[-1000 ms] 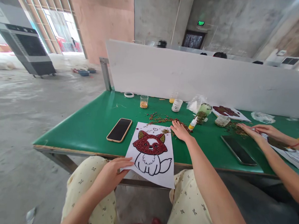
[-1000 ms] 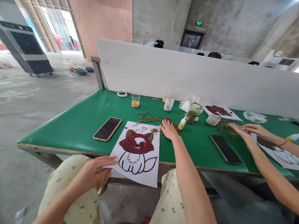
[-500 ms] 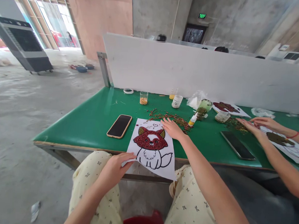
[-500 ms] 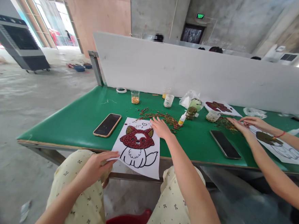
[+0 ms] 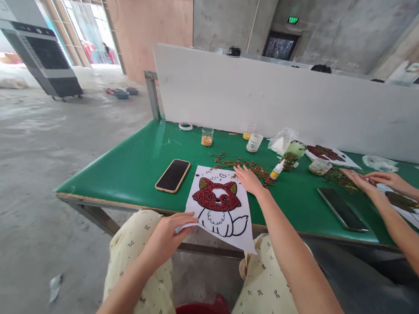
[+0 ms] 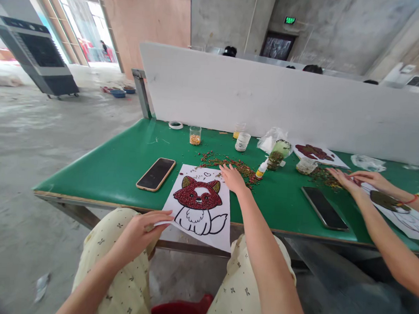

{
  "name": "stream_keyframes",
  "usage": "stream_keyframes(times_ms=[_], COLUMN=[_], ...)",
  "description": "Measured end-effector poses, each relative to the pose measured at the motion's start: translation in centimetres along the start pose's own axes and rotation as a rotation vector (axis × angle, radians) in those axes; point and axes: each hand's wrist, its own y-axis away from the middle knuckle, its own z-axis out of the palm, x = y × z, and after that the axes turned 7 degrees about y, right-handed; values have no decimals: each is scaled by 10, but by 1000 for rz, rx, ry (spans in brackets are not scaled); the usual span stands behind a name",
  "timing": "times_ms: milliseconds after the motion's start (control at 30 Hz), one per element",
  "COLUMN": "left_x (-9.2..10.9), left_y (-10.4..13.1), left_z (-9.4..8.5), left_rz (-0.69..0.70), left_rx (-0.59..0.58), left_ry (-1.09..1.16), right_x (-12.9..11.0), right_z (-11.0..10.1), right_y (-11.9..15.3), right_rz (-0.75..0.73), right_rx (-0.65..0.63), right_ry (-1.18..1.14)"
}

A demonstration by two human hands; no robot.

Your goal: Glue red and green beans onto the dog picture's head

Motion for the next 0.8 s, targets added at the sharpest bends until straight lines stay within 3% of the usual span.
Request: stream_keyframes(times_ms=[233, 467, 567, 700, 800], left_x=[4, 2, 3, 4, 4], left_y=[0, -1, 0, 0, 0], left_z=[-1, 0, 0, 0, 1], left_rz=[-42, -11, -4, -21, -24], left_rx=[6, 8, 15, 0, -10], left_ry=[29, 3, -8, -7, 15], right_x=[10, -16, -20, -13, -9], right_z=[-4, -6, -4, -3, -3], right_y=[8, 10, 9, 9, 9], right_rz=[218, -5, -21, 60, 219], right_rx=[96, 78, 57, 46, 118], right_ry=[182, 112, 101, 137, 218])
